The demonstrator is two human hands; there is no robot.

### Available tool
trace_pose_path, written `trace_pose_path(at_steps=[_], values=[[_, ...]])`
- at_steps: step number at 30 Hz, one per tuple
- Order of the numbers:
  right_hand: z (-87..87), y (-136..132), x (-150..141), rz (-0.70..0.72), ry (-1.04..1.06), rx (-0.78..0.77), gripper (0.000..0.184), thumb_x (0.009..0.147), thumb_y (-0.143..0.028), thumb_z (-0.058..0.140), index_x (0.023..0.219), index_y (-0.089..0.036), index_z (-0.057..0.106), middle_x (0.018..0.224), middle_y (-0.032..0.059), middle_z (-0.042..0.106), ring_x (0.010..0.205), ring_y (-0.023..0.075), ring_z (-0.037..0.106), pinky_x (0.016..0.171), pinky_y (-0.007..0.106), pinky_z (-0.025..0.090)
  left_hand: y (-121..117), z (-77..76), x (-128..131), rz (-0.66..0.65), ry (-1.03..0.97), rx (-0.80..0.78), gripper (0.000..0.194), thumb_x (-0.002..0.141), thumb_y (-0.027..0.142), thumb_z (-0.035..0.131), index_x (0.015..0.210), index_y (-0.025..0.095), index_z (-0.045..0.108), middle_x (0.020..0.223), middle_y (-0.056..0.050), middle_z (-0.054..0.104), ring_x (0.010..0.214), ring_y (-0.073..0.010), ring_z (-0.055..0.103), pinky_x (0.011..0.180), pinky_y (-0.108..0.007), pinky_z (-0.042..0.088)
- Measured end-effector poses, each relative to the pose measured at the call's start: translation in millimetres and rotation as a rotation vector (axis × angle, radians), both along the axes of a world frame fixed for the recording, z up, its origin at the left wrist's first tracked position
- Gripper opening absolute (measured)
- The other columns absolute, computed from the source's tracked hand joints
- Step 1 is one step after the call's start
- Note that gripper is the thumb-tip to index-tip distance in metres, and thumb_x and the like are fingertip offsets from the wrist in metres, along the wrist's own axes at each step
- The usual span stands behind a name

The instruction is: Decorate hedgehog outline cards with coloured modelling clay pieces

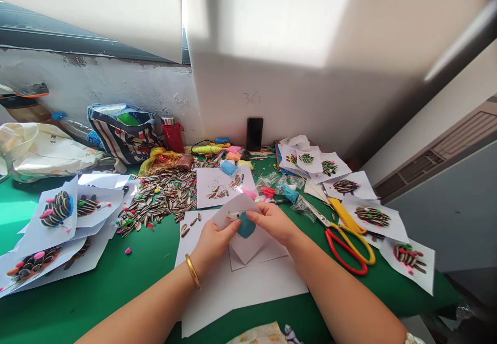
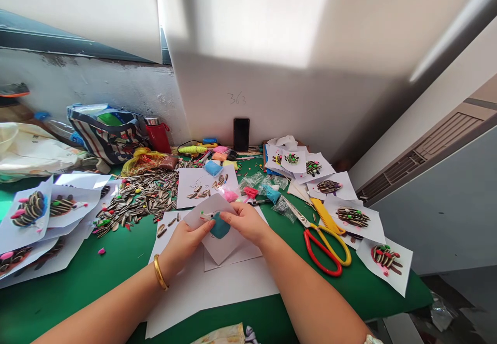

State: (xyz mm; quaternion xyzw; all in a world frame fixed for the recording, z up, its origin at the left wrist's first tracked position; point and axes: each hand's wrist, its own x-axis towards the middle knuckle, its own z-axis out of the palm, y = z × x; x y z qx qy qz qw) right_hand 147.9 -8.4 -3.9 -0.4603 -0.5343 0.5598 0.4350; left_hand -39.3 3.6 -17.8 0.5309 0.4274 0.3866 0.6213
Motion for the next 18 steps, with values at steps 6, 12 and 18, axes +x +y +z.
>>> trace_pose_path(at_steps=[6, 12, 18], values=[[2.3, -1.0, -1.2, -0.048, -0.049, -0.011, 0.041, 0.076, -0.054, 0.072, 0.088, -0.015, 0.071, 0.081, 0.0033, 0.068, 0.074, 0.0173, 0.06, 0.066, 0.027, 0.046, -3.0, 1.9, 0.9, 0.009, 0.005, -0.042, 0.045, 0.071, 0.047, 0.076, 0.101, 0.014, 0.069, 0.094, -0.009, 0.076, 0.08, -0.0248, 0.069, 0.07, -0.034, 0.056], [-2.6, 0.8, 2.5, 0.01, -0.027, -0.02, 0.045, 0.078, -0.059, 0.068, 0.089, -0.016, 0.072, 0.081, 0.0039, 0.068, 0.073, 0.0184, 0.061, 0.066, 0.028, 0.046, -2.7, 8.2, -0.2, 0.031, -0.027, -0.027, 0.044, 0.074, 0.046, 0.075, 0.103, 0.014, 0.069, 0.098, -0.009, 0.075, 0.085, -0.0253, 0.069, 0.074, -0.034, 0.056], [-0.7, 0.0, -0.2, -0.031, -0.06, -0.034, 0.04, 0.074, -0.053, 0.075, 0.091, -0.017, 0.073, 0.082, 0.0036, 0.069, 0.074, 0.0184, 0.061, 0.066, 0.028, 0.045, -4.0, 10.0, 0.6, 0.039, -0.047, -0.027, 0.045, 0.073, 0.046, 0.076, 0.104, 0.015, 0.069, 0.098, -0.01, 0.076, 0.084, -0.0254, 0.07, 0.073, -0.034, 0.056]])
